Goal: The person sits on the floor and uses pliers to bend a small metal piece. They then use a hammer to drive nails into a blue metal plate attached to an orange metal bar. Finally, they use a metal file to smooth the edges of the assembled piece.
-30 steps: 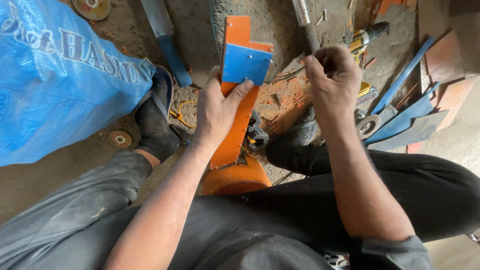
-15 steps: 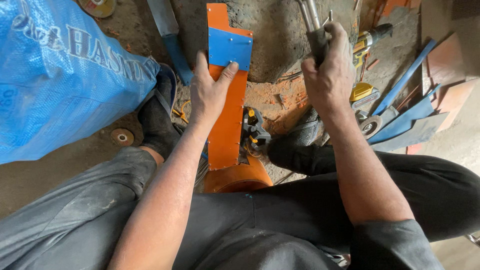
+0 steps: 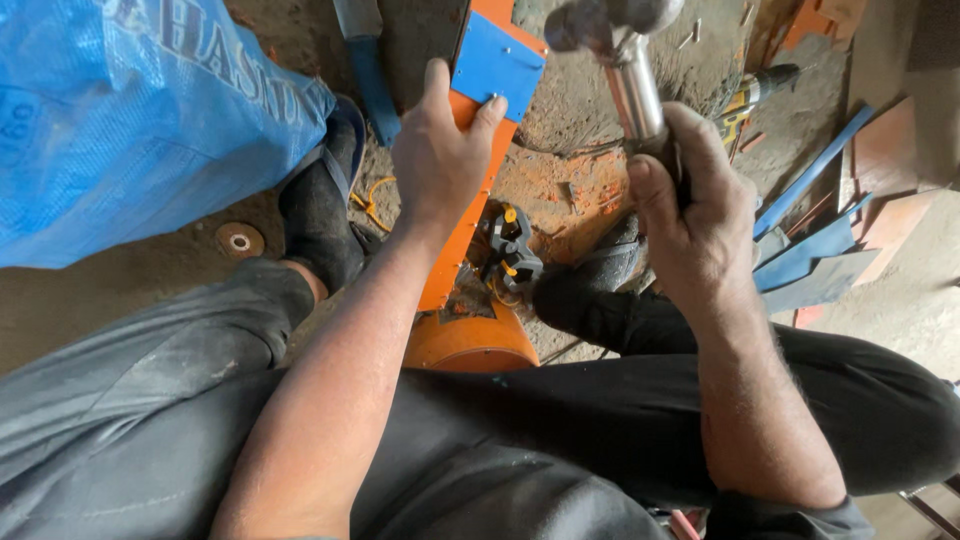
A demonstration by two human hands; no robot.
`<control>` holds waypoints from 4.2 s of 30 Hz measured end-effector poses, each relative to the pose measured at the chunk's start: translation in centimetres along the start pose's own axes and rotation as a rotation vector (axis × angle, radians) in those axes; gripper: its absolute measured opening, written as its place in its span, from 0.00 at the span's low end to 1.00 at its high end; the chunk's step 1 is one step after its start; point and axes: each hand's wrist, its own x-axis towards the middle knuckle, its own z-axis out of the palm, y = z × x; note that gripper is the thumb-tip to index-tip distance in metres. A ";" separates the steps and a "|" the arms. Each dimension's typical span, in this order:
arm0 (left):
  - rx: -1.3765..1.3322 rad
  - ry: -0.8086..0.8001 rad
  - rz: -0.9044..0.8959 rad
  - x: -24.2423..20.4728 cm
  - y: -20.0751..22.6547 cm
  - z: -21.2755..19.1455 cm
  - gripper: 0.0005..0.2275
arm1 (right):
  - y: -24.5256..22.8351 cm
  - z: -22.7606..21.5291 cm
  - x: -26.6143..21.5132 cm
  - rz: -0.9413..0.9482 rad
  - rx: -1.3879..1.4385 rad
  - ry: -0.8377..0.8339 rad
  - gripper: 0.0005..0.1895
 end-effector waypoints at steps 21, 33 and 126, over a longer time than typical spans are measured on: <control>-0.144 -0.083 -0.079 0.9 -0.7 -0.2 0.14 | 1.3 1.2 1.0 -0.068 -0.153 0.027 0.17; -0.164 -0.112 -0.110 1.3 -1.2 0.3 0.16 | 3.3 2.8 0.4 -0.132 -0.022 0.086 0.18; -0.353 -0.124 -0.109 0.8 -0.7 -0.9 0.21 | 15.1 2.4 9.3 0.016 0.070 0.631 0.05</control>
